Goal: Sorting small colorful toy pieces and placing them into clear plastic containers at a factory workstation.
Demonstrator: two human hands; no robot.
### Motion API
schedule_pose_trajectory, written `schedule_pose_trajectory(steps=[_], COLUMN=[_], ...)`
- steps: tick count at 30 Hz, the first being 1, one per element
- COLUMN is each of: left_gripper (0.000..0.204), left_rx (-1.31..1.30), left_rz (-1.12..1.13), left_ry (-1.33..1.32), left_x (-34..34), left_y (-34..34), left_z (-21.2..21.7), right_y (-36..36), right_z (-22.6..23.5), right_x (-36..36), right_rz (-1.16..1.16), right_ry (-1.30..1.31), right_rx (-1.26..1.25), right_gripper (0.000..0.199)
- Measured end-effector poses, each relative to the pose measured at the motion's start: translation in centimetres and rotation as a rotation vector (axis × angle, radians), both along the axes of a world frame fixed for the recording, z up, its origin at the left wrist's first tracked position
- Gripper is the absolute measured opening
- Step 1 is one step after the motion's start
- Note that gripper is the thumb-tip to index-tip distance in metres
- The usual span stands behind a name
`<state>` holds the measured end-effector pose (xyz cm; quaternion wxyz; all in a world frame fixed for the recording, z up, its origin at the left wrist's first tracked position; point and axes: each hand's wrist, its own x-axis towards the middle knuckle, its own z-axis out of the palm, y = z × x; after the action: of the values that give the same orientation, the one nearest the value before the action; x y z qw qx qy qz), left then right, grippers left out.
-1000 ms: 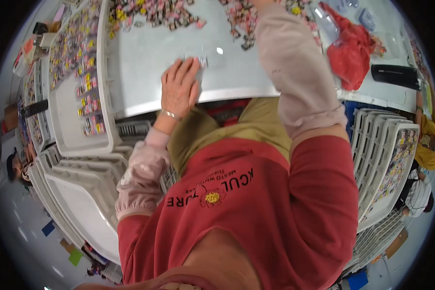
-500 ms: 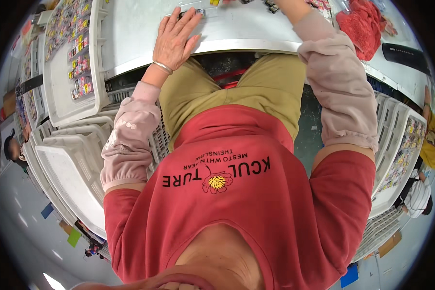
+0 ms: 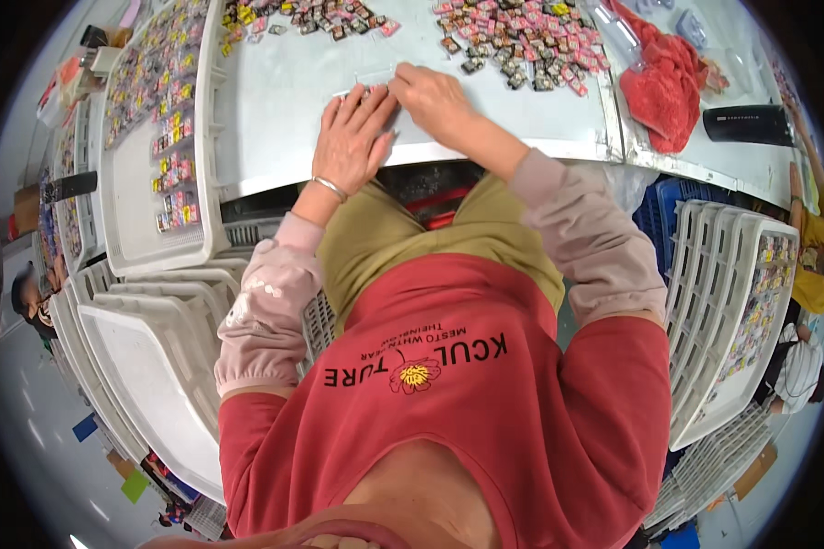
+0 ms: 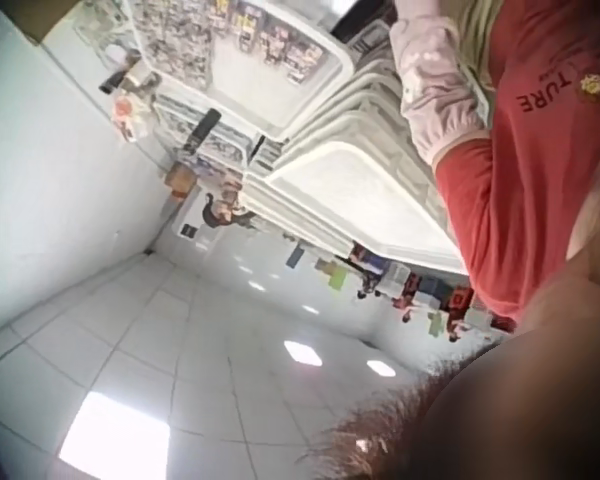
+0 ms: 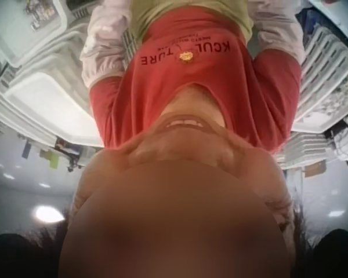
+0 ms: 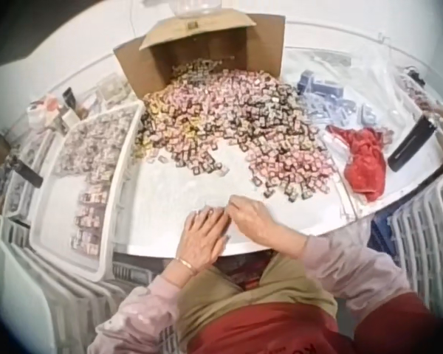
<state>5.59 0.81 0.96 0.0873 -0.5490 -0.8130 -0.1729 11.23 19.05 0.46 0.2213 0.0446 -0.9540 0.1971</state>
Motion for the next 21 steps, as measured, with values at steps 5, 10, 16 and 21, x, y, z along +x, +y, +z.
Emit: schedule_pose_trajectory(steps=[5,10,16,21], left_gripper=[0.048,0.052,0.050,0.053], left_rx=[-0.033,-0.041,-0.029,-0.033], left_rz=[-0.002,0.000,0.011,0.015], left_ry=[-0.008,-0.054,-0.036,0.019], left_x=[0.0,-0.1,-0.2,-0.4], left_y=[-0.1,-0.1,-0.1,-0.1], left_z=[0.9,0.7,0.5,0.4], right_y=[5.5,8.0,6.8,7.4], right_z=[1.5,1.7,-0.3,-0.1], right_x=[-3.1,-9.5,-11.2,-9.7], right_rz=[0.013,-0.102,-0.265,-0.036], right_ry=[-0.157,-0.177,-0.363,-0.145], right_rx=[-0.865,-0.357,-0.137,-0.358], right_gripper=[0.015,0.029,0.040,0.014])
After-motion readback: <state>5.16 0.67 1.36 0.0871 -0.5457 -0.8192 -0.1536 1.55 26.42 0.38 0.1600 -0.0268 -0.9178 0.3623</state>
